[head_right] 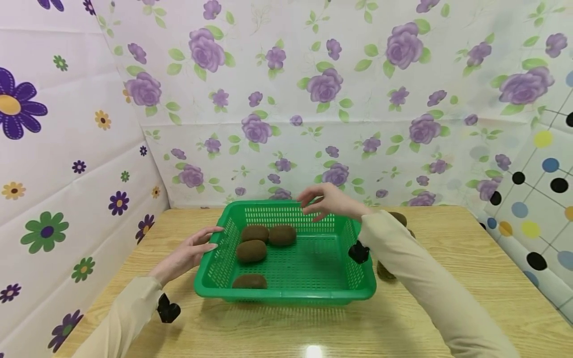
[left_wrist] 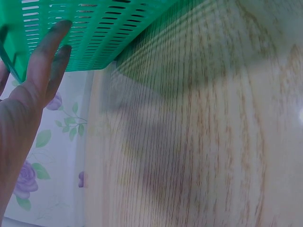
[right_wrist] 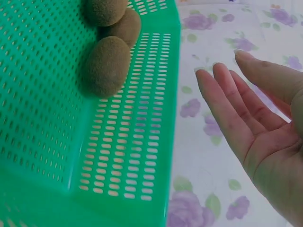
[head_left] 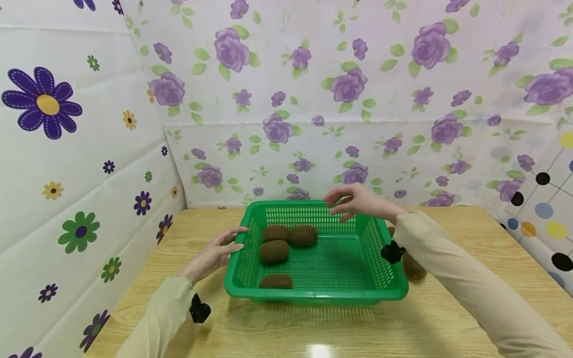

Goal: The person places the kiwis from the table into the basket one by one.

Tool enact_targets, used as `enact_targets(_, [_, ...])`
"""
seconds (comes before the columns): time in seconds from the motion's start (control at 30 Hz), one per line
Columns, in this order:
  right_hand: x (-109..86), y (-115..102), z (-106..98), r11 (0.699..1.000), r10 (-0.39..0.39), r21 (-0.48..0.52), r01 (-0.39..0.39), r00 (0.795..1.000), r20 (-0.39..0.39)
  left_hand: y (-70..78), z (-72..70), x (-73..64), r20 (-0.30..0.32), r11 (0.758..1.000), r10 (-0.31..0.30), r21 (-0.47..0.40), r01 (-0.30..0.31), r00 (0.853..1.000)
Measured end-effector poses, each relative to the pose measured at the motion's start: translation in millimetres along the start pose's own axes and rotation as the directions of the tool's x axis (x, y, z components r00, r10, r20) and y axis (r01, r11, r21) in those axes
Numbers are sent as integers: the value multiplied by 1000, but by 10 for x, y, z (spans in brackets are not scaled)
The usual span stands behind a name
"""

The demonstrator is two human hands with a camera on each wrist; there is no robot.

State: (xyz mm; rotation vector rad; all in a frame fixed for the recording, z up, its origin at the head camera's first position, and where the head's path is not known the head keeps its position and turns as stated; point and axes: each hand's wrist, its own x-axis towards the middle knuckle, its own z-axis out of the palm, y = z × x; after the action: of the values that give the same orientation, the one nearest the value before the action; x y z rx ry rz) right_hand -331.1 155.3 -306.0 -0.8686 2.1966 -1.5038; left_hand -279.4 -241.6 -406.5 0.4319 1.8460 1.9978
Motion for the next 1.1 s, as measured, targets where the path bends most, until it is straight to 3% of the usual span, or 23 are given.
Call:
enact_targets(0.27, [-322,24,-196,998,-15,-63,14,1000,-15,-28,-19,-4,20,1000,4,-17,-4,1000])
enact_targets(0.5, [-636,170,-393,997,-18,-72,15,999,-43,-17,-12,-15,18,1000,5,-24,-4,1000])
enact_targets(0.8, [-1047,438,-559,996,3,-92,-18,987,-162,-14,-2,13,6,1000,-7,-9,7,1000])
enact_targets(1.1, [-1388,788,-723,996,5,-87,-32,956,-293,-10,2,11,10,1000,5,-17,-5,1000])
